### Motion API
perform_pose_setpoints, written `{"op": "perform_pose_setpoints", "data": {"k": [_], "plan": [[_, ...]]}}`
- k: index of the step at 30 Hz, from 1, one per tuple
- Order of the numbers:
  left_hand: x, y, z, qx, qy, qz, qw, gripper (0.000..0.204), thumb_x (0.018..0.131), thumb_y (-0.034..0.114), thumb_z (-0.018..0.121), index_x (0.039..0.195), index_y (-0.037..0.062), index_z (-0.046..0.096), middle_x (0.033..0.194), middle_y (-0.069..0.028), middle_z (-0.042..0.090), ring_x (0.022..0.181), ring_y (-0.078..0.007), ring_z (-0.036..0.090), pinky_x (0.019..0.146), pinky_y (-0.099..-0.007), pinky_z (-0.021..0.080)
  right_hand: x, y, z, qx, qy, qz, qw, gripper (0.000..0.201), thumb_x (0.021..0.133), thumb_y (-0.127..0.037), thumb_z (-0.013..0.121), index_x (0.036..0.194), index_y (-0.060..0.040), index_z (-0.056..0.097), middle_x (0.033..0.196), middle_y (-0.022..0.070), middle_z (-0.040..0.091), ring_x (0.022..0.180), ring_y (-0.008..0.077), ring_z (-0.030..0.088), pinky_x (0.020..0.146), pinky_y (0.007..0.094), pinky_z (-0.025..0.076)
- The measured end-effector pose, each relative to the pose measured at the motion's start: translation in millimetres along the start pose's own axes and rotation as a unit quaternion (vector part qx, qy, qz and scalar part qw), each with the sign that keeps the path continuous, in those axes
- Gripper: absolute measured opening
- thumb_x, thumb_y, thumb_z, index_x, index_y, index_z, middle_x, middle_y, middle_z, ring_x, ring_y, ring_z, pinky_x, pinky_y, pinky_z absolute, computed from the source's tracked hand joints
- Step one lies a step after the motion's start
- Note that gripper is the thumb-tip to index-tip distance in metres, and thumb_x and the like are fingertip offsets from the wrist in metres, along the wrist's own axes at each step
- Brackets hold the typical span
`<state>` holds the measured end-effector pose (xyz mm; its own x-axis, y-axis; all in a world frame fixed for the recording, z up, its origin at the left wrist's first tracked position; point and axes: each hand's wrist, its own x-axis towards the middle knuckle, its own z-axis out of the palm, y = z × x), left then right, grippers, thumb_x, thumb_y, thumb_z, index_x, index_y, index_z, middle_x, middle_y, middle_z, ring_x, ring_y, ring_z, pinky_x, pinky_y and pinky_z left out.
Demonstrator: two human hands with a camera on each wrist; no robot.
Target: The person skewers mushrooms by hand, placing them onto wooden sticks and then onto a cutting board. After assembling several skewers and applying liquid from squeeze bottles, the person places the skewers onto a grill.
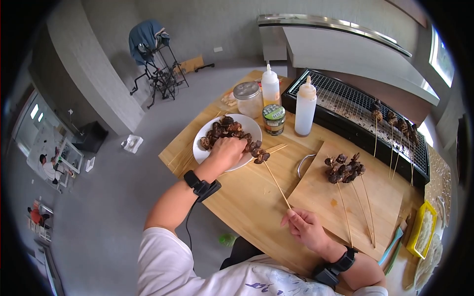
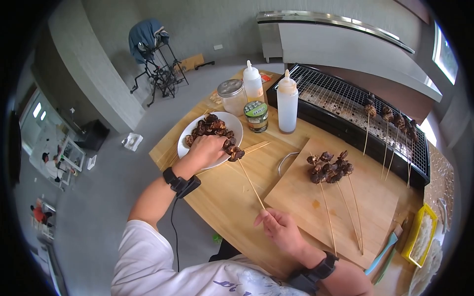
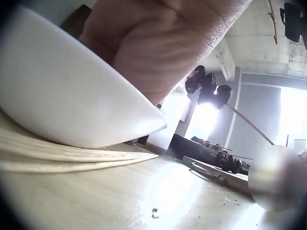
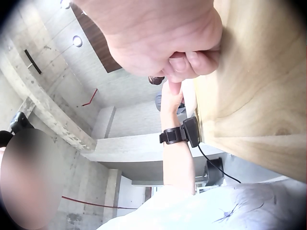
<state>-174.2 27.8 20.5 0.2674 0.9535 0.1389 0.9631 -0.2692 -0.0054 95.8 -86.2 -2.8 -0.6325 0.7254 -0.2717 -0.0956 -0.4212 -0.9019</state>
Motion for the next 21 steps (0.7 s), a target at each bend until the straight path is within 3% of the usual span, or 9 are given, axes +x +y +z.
{"op": "perform_pose_setpoints", "data": {"k": [7,9,10,12,19,21], "plan": [[-8.8,-1.0,1.6,-0.064,0.027,-0.001,0.998,0.02,0.07,0.017,0.064,0.082,0.0017,0.057,0.078,-0.0151,0.06,0.074,-0.0341,0.059,0.064,-0.0425,0.047,-0.6,-2.4,1.7,0.009,-0.004,0.015,1.0,0.034,0.096,-0.028,0.038,0.085,-0.0017,0.056,0.054,-0.0073,0.027,0.046,0.0032,0.024,0.041,0.0198,0.021],[-7.7,0.8,1.8,-0.131,0.129,0.031,0.982,0.018,0.072,0.019,0.063,0.073,0.002,0.057,0.072,-0.018,0.059,0.069,-0.0355,0.059,0.063,-0.0424,0.048,-0.4,-2.0,1.7,0.006,-0.003,0.015,1.0,0.034,0.096,-0.029,0.038,0.085,-0.0018,0.056,0.054,-0.0073,0.027,0.046,0.0032,0.023,0.041,0.0198,0.021],[-6.6,1.7,0.9,-0.131,0.131,0.03,0.982,0.018,0.072,0.019,0.063,0.073,0.002,0.057,0.072,-0.018,0.059,0.069,-0.0355,0.059,0.063,-0.0424,0.048,0.0,-1.0,1.1,0.003,-0.002,0.014,1.0,0.034,0.095,-0.029,0.038,0.085,-0.002,0.056,0.054,-0.0074,0.027,0.045,0.0031,0.023,0.04,0.0198,0.021],[-4.1,2.3,-2.5,-0.108,0.045,0.009,0.993,0.019,0.067,0.009,0.063,0.082,-0.0003,0.056,0.084,-0.0164,0.059,0.078,-0.0348,0.058,0.067,-0.0423,0.047,0.3,-0.2,1.0,-0.003,-0.003,0.012,1.0,0.034,0.095,-0.03,0.038,0.085,-0.0022,0.056,0.054,-0.0075,0.027,0.045,0.0031,0.023,0.04,0.0198,0.021],[0.0,-5.0,7.0,-0.069,0.019,-0.009,0.997,0.018,0.065,0.007,0.061,0.082,-0.0006,0.056,0.079,-0.0159,0.057,0.077,-0.0354,0.057,0.07,-0.0415,0.047,0.6,1.5,-1.1,-0.001,-0.016,0.015,1.0,0.034,0.095,-0.03,0.038,0.085,-0.0028,0.055,0.054,-0.0078,0.027,0.045,0.0027,0.023,0.04,0.0197,0.02],[-5.4,-5.4,5.4,-0.099,0.06,0.012,0.993,0.018,0.067,0.008,0.062,0.082,-0.0007,0.056,0.08,-0.0167,0.056,0.076,-0.0357,0.057,0.07,-0.0417,0.047,1.0,1.9,-1.0,-0.002,-0.017,0.016,1.0,0.034,0.095,-0.03,0.037,0.085,-0.0029,0.055,0.054,-0.0078,0.027,0.045,0.0027,0.023,0.041,0.0197,0.02]]}}
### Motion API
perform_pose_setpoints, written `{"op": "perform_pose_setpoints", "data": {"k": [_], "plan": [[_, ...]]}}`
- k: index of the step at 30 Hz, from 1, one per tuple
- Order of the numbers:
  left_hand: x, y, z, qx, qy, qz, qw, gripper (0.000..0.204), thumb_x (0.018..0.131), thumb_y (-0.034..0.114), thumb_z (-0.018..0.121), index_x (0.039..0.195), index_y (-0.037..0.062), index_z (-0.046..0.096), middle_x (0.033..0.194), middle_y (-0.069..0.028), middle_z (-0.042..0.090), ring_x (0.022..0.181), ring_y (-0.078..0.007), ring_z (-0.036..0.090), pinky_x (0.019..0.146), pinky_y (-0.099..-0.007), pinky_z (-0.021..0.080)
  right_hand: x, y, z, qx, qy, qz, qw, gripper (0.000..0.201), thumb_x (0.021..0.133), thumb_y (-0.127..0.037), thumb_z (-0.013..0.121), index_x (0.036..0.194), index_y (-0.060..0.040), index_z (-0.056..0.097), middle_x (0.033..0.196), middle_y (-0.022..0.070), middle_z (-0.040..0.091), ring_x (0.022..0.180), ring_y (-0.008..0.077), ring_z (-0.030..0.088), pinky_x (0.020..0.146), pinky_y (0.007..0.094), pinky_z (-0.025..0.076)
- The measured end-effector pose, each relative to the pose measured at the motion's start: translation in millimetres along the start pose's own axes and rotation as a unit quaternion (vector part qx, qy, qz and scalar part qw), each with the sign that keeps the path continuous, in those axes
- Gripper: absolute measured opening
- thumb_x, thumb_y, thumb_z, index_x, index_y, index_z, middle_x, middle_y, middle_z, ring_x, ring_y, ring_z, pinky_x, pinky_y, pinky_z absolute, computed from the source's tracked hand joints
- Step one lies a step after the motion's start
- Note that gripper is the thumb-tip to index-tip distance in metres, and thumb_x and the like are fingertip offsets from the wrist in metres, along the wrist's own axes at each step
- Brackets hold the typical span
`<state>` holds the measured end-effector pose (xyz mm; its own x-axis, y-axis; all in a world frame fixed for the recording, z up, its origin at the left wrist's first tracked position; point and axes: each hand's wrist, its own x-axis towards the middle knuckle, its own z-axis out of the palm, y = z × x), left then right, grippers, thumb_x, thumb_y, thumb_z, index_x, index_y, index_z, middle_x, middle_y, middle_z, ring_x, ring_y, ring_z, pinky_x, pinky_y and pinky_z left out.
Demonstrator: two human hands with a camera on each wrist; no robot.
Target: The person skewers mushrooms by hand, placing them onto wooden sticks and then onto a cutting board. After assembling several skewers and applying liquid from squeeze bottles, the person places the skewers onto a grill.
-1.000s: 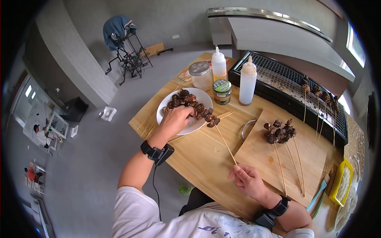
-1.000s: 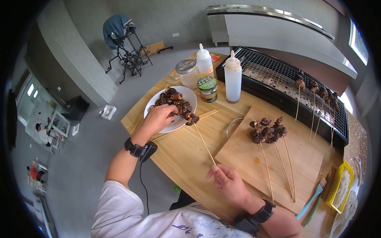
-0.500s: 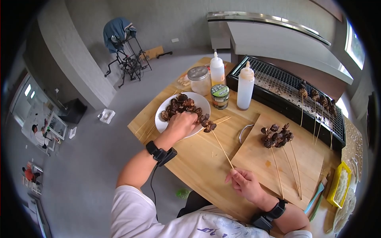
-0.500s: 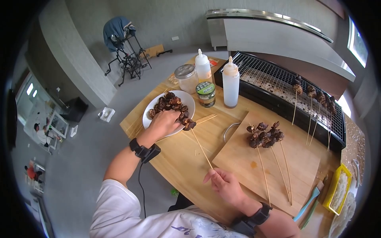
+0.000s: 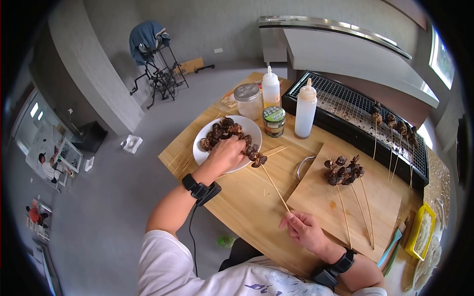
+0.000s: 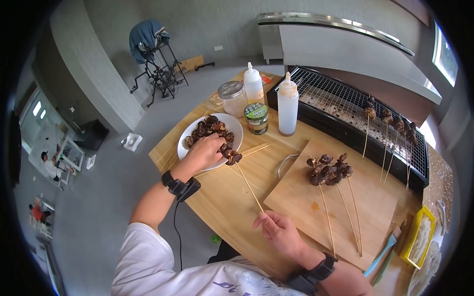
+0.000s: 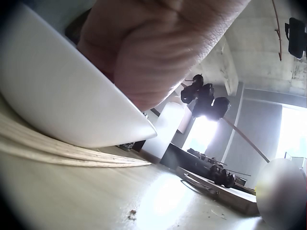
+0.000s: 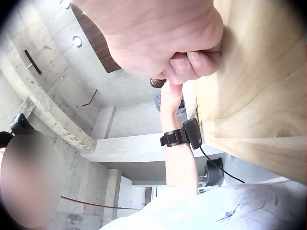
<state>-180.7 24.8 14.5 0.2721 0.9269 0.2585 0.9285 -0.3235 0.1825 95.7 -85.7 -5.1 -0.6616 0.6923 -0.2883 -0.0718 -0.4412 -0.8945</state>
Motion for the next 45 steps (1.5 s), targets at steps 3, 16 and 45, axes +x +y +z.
{"op": "perform_pose_setpoints", "data": {"k": [3,16,45], "plan": [[-4.9,4.3,-5.4,-0.007,0.001,0.015,1.0,0.017,0.068,0.009,0.062,0.082,-0.0005,0.057,0.082,-0.0175,0.056,0.074,-0.0364,0.057,0.069,-0.0412,0.047,-0.1,-0.3,0.5,0.004,-0.002,0.001,1.0,0.034,0.096,-0.03,0.037,0.085,-0.003,0.055,0.054,-0.0079,0.027,0.045,0.0028,0.023,0.041,0.0196,0.02],[-15.9,-15.6,-24.5,-0.266,-0.032,-0.108,0.957,0.016,0.076,0.002,0.06,0.092,0.0002,0.059,0.082,-0.0109,0.063,0.072,-0.0175,0.063,0.062,-0.03,0.051,-0.3,2.9,0.3,-0.035,-0.009,0.001,0.999,0.033,0.096,-0.028,0.038,0.084,-0.0026,0.056,0.056,-0.0073,0.03,0.049,0.0035,0.027,0.044,0.02,0.023],[-51.2,21.2,-33.9,-0.535,0.127,-0.094,0.83,0.017,0.084,-0.002,0.054,0.1,-0.002,0.053,0.088,-0.0062,0.059,0.078,-0.0109,0.061,0.071,-0.0235,0.052,-1.5,-2.4,-0.4,-0.075,-0.04,0.003,0.996,0.038,0.096,-0.031,0.037,0.084,-0.0006,0.057,0.052,-0.0074,0.027,0.045,0.0036,0.023,0.041,0.0204,0.02]]}}
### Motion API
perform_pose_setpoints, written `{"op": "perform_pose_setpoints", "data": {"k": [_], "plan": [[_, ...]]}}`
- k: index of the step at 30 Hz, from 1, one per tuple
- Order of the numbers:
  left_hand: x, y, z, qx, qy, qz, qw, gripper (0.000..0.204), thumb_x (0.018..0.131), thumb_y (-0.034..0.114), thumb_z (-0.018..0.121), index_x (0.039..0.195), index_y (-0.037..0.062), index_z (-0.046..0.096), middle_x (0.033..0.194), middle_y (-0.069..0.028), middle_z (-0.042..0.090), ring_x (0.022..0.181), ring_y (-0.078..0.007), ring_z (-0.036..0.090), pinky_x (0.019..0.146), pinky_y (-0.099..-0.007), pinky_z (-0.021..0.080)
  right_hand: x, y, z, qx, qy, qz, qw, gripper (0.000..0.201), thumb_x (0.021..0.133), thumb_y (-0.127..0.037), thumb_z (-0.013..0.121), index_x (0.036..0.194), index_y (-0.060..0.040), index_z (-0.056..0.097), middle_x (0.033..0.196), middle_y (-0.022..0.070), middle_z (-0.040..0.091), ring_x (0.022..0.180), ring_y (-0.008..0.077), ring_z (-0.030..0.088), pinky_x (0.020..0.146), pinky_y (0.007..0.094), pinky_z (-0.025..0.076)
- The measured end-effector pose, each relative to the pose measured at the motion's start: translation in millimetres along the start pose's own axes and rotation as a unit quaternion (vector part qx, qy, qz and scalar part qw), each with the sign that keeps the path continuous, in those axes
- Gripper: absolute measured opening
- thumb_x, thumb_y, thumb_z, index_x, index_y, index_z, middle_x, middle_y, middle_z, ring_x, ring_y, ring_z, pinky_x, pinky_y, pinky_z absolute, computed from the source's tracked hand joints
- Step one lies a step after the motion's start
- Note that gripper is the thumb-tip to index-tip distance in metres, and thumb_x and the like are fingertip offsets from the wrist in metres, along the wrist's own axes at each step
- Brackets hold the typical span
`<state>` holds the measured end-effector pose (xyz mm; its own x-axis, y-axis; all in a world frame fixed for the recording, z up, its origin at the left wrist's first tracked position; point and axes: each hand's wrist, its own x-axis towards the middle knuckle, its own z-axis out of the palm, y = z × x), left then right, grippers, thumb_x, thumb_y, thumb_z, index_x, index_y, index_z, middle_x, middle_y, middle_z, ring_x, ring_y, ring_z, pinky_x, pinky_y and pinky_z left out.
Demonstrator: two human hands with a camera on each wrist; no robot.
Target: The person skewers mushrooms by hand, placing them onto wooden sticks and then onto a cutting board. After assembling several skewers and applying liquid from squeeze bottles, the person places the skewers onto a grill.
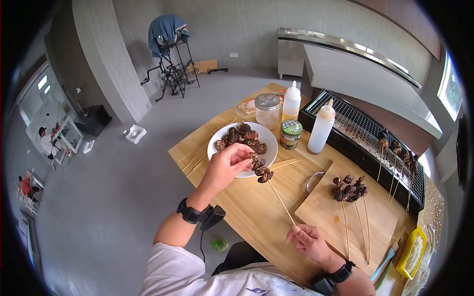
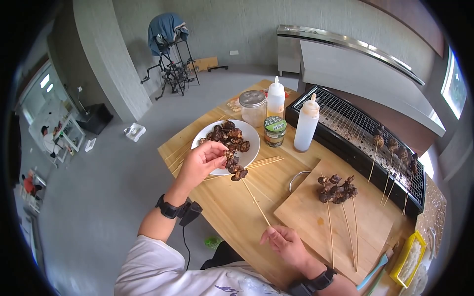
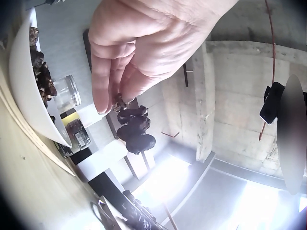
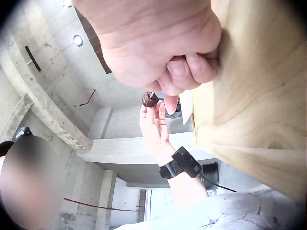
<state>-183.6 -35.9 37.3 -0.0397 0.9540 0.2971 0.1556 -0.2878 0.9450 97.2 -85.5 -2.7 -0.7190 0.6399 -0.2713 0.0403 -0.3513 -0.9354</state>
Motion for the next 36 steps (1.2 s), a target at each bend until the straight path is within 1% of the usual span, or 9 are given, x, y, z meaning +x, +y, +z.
{"op": "perform_pose_setpoints", "data": {"k": [6,9,11,15,24,27,30,32,36], "plan": [[-2.8,0.8,1.6,0.037,-0.003,0.003,0.999,0.02,0.083,-0.006,0.052,0.102,-0.0022,0.052,0.09,-0.0073,0.058,0.083,-0.0126,0.06,0.074,-0.0259,0.053,0.3,0.6,-0.7,-0.009,-0.003,-0.006,1.0,0.038,0.096,-0.03,0.036,0.084,-0.0005,0.057,0.052,-0.0072,0.028,0.045,0.0034,0.023,0.041,0.0203,0.021],[-5.9,5.0,6.3,0.097,0.021,0.042,0.994,0.019,0.082,-0.006,0.054,0.1,-0.0013,0.053,0.087,-0.0071,0.06,0.08,-0.0129,0.061,0.071,-0.0255,0.053,0.4,1.8,-0.7,-0.007,-0.001,-0.004,1.0,0.038,0.096,-0.03,0.037,0.084,-0.0005,0.057,0.051,-0.0071,0.028,0.044,0.0035,0.023,0.041,0.0202,0.021],[-8.1,10.0,9.3,0.26,0.055,0.141,0.954,0.019,0.078,-0.005,0.058,0.097,-0.0004,0.056,0.085,-0.0069,0.062,0.076,-0.0135,0.063,0.067,-0.0251,0.053,0.3,2.6,-0.2,-0.011,0.004,-0.002,1.0,0.038,0.096,-0.03,0.037,0.084,-0.0005,0.057,0.051,-0.0069,0.029,0.044,0.0035,0.024,0.042,0.0201,0.022],[-11.7,11.7,14.9,0.299,0.078,0.187,0.932,0.02,0.075,-0.005,0.062,0.094,0.0006,0.058,0.085,-0.007,0.063,0.074,-0.0142,0.064,0.064,-0.0252,0.052,-0.1,1.6,0.9,-0.027,0.008,-0.011,1.0,0.038,0.096,-0.03,0.037,0.083,-0.0005,0.057,0.051,-0.0066,0.03,0.045,0.0035,0.024,0.042,0.0201,0.023],[-11.6,10.2,12.0,0.206,0.053,0.094,0.973,0.02,0.076,-0.003,0.062,0.095,0.0028,0.057,0.084,-0.007,0.06,0.072,-0.0134,0.061,0.066,-0.0247,0.05,-0.9,1.5,1.5,-0.038,0.008,-0.016,0.999,0.038,0.096,-0.03,0.037,0.082,-0.0005,0.057,0.051,-0.0064,0.03,0.045,0.0038,0.026,0.042,0.0201,0.023],[-10.7,5.6,8.3,0.13,0.026,0.078,0.988,0.021,0.079,-0.002,0.06,0.099,0.0024,0.055,0.088,-0.0062,0.06,0.079,-0.0113,0.06,0.072,-0.0248,0.05,-1.3,2.1,1.9,-0.034,0.013,-0.008,0.999,0.037,0.095,-0.029,0.038,0.082,-0.0005,0.057,0.052,-0.0066,0.03,0.047,0.0036,0.026,0.043,0.0201,0.023],[-9.7,8.6,3.9,-0.09,-0.023,0.022,0.995,0.027,0.084,0.002,0.055,0.11,0.0017,0.047,0.103,-0.01,0.056,0.095,-0.0142,0.055,0.083,-0.0264,0.046,-0.2,7.8,1.8,-0.038,0.022,-0.021,0.999,0.036,0.095,-0.028,0.04,0.08,-0.0017,0.059,0.054,-0.0062,0.033,0.049,0.0038,0.03,0.045,0.0205,0.025],[-10.2,3.7,4.2,-0.118,-0.024,0.013,0.993,0.028,0.084,0.004,0.056,0.111,0.0016,0.047,0.104,-0.01,0.055,0.094,-0.0146,0.056,0.084,-0.0277,0.047,-0.1,12.0,2.4,-0.098,0.052,-0.039,0.993,0.034,0.094,-0.027,0.041,0.079,-0.0033,0.06,0.056,-0.0057,0.036,0.052,0.0044,0.033,0.047,0.0209,0.029],[-11.8,0.5,4.4,-0.187,-0.042,-0.031,0.981,0.032,0.086,0.009,0.055,0.115,0.0006,0.047,0.107,-0.0094,0.054,0.095,-0.0155,0.056,0.085,-0.0317,0.048,-0.8,9.9,2.8,-0.123,0.058,-0.046,0.99,0.033,0.094,-0.027,0.042,0.078,-0.0047,0.06,0.055,-0.005,0.036,0.052,0.0052,0.034,0.048,0.0217,0.031]]}}
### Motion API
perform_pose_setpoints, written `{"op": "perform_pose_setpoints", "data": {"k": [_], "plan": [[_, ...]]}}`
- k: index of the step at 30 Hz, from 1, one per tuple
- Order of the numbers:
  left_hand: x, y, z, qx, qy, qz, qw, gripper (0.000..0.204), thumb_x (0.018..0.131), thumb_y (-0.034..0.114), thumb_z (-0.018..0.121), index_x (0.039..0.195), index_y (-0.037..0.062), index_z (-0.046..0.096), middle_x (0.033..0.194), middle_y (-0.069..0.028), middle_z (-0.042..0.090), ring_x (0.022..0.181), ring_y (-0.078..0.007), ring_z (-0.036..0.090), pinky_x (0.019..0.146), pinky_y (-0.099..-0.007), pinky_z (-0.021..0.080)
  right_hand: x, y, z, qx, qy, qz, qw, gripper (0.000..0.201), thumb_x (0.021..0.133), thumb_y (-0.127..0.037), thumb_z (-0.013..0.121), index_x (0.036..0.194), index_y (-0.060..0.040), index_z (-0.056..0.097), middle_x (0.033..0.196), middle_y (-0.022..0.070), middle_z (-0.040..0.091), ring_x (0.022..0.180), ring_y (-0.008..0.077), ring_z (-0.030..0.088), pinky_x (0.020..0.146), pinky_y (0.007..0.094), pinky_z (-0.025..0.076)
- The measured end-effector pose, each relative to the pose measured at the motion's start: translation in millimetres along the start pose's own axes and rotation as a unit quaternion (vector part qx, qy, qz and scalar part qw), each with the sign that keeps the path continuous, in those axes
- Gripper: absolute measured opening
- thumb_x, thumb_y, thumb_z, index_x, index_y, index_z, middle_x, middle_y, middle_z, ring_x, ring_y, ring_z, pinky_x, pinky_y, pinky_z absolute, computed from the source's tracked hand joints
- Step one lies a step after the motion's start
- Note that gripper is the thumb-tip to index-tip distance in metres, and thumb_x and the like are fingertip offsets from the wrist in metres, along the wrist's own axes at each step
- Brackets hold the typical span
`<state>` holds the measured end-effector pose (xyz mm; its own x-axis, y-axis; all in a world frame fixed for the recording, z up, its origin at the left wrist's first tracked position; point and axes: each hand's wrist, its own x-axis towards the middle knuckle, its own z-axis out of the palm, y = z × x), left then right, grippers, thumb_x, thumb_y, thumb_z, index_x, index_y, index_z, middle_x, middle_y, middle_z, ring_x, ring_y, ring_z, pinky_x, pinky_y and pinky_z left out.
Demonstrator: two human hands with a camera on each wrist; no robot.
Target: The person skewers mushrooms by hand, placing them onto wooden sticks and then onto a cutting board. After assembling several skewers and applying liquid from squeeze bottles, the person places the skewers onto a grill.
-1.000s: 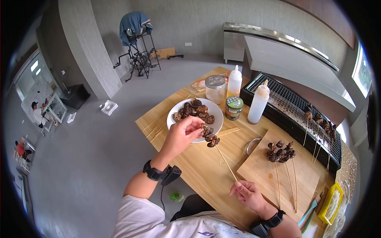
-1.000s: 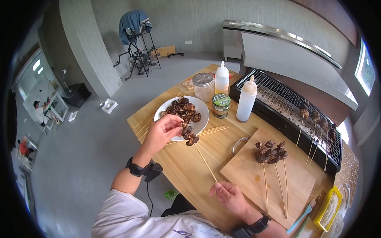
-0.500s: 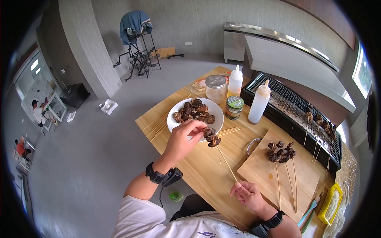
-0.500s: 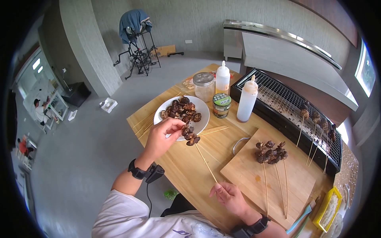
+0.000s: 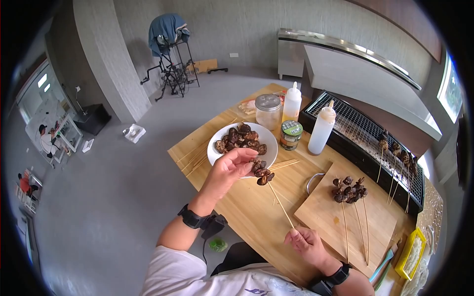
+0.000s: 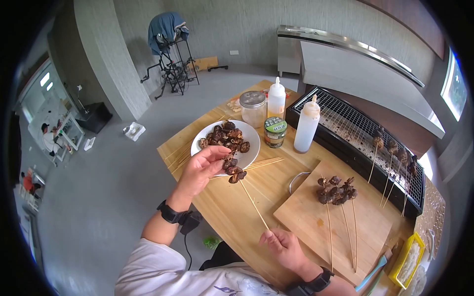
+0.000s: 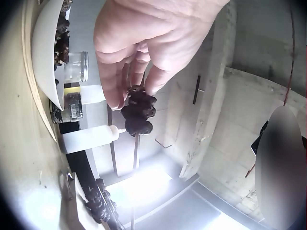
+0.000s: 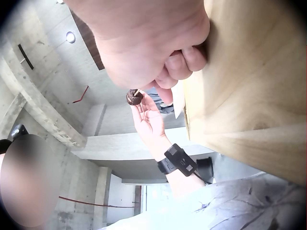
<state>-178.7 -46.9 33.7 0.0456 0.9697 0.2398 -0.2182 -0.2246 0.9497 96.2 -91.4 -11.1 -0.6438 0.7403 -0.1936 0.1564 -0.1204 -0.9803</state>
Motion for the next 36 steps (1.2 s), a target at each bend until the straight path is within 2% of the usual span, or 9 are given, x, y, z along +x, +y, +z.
{"op": "perform_pose_setpoints", "data": {"k": [8,13,16,18,24,27,36], "plan": [[-2.6,-1.5,5.6,-0.092,-0.015,-0.031,0.995,0.035,0.087,0.014,0.055,0.118,0.0017,0.046,0.107,-0.0066,0.056,0.097,-0.0161,0.056,0.087,-0.0326,0.046,0.4,-6.1,1.9,-0.141,0.05,-0.072,0.986,0.03,0.093,-0.022,0.043,0.075,-0.0056,0.059,0.049,0.003,0.039,0.045,0.011,0.039,0.045,0.0262,0.033],[-3.3,-5.1,3.4,-0.116,-0.023,-0.043,0.992,0.04,0.086,0.018,0.056,0.121,0.0029,0.044,0.108,-0.0085,0.056,0.098,-0.0165,0.056,0.086,-0.0303,0.046,0.7,-5.5,1.8,-0.144,0.052,-0.077,0.985,0.03,0.093,-0.023,0.043,0.075,-0.0052,0.059,0.05,0.0038,0.041,0.046,0.012,0.039,0.046,0.0267,0.034],[-2.9,-6.0,0.4,-0.125,-0.053,-0.06,0.989,0.044,0.087,0.023,0.055,0.124,0.003,0.042,0.11,-0.0105,0.056,0.1,-0.0181,0.056,0.085,-0.0294,0.046,1.1,-6.1,1.4,-0.144,0.051,-0.078,0.985,0.03,0.093,-0.023,0.043,0.075,-0.005,0.059,0.05,0.0039,0.041,0.046,0.0123,0.04,0.046,0.0267,0.034],[-4.3,-12.5,0.2,-0.16,-0.077,-0.042,0.983,0.048,0.088,0.027,0.054,0.126,0.0031,0.039,0.11,-0.012,0.056,0.1,-0.0194,0.056,0.085,-0.0292,0.045,1.3,-5.6,1.0,-0.142,0.051,-0.078,0.985,0.03,0.093,-0.023,0.043,0.075,-0.0049,0.059,0.05,0.0038,0.041,0.046,0.0122,0.04,0.046,0.0267,0.034],[-14.5,-16.7,23.0,-0.173,-0.034,-0.029,0.984,0.048,0.086,0.024,0.056,0.126,0.0029,0.039,0.108,-0.0125,0.056,0.101,-0.0212,0.055,0.09,-0.0335,0.043,1.2,-5.8,1.5,-0.128,0.051,-0.07,0.988,0.029,0.093,-0.022,0.043,0.076,-0.0044,0.059,0.051,0.0032,0.04,0.047,0.0116,0.038,0.046,0.0261,0.034],[-13.4,-20.9,24.8,-0.177,-0.057,-0.045,0.981,0.044,0.086,0.02,0.057,0.123,0.0028,0.042,0.104,-0.0119,0.057,0.1,-0.0216,0.056,0.09,-0.0346,0.043,1.3,-4.7,1.2,-0.127,0.055,-0.072,0.988,0.029,0.093,-0.023,0.044,0.076,-0.0043,0.059,0.05,0.003,0.039,0.046,0.0113,0.038,0.046,0.026,0.033],[-14.0,-25.8,29.5,-0.218,-0.059,-0.067,0.972,0.034,0.085,0.019,0.057,0.114,0.0032,0.049,0.097,-0.011,0.058,0.094,-0.0208,0.057,0.086,-0.0342,0.045,0.8,-5.8,1.3,-0.143,0.056,-0.075,0.985,0.029,0.093,-0.023,0.043,0.077,-0.0047,0.059,0.05,0.0032,0.04,0.046,0.0116,0.038,0.046,0.0265,0.033]]}}
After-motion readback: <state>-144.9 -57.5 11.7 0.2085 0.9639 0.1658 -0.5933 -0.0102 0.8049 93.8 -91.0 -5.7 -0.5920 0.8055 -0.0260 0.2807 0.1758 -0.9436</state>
